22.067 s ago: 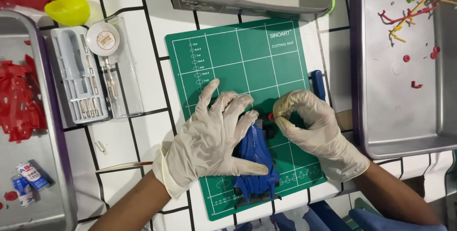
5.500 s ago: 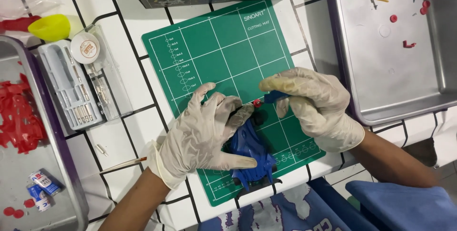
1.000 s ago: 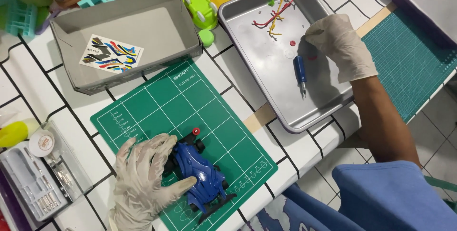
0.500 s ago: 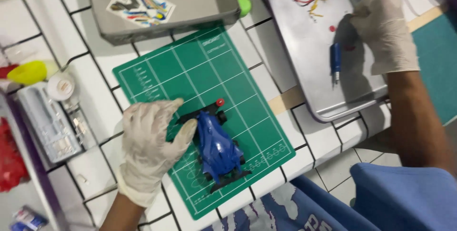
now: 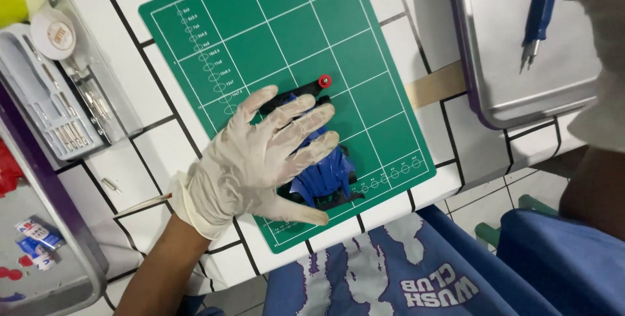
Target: Assembling a mini 4WD toy car by attaching rollers and other small components to the chassis using a screwdriver on a cutting mat.
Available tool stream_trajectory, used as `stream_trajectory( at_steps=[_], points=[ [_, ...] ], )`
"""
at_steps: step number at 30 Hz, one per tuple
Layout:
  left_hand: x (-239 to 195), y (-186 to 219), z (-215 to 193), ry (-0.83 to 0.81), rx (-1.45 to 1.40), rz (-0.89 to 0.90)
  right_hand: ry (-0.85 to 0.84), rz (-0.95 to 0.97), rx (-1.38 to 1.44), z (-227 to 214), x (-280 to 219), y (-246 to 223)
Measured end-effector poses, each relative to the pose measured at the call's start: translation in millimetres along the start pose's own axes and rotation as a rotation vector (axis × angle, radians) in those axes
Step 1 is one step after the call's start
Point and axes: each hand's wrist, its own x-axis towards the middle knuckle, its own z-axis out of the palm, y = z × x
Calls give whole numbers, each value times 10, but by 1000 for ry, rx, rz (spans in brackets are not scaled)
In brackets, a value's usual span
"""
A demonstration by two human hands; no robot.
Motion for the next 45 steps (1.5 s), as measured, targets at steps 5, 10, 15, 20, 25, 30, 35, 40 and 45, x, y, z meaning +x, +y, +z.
stream_trajectory(
  at_steps=[5, 10, 15, 20, 25, 30, 35, 40, 45],
  points=[
    [-1, -41, 21, -44, 56, -110, -759, 94, -585, 664, 509, -2729],
    [35, -44, -13, 47, 118, -136, -124, -23, 719, 1584, 39, -3275],
    [21, -57, -23, 55, 125, -148, -64, 27, 661, 1915, -36, -3339],
    [6, -74, -8, 41, 39, -151, -41, 3, 641, 1991, -78, -3390],
    [-2, -61, -38, -17, 81, -172, -5, 2, 660, 2059, -171, -3335],
    [15, -68, -42, 31, 54, -158, -26, -91, 515, 2052, -138, -3322],
    [-9, -71, -6, 15, 60, -168, -63, -50, 557, 2037, -111, -3358],
    [3, -68, -30, 0, 69, -164, -98, -70, 489, 2008, -97, -3337],
    [24, -63, -55, -2, 94, -156, -88, -100, 495, 2035, -81, -3322]
  ],
)
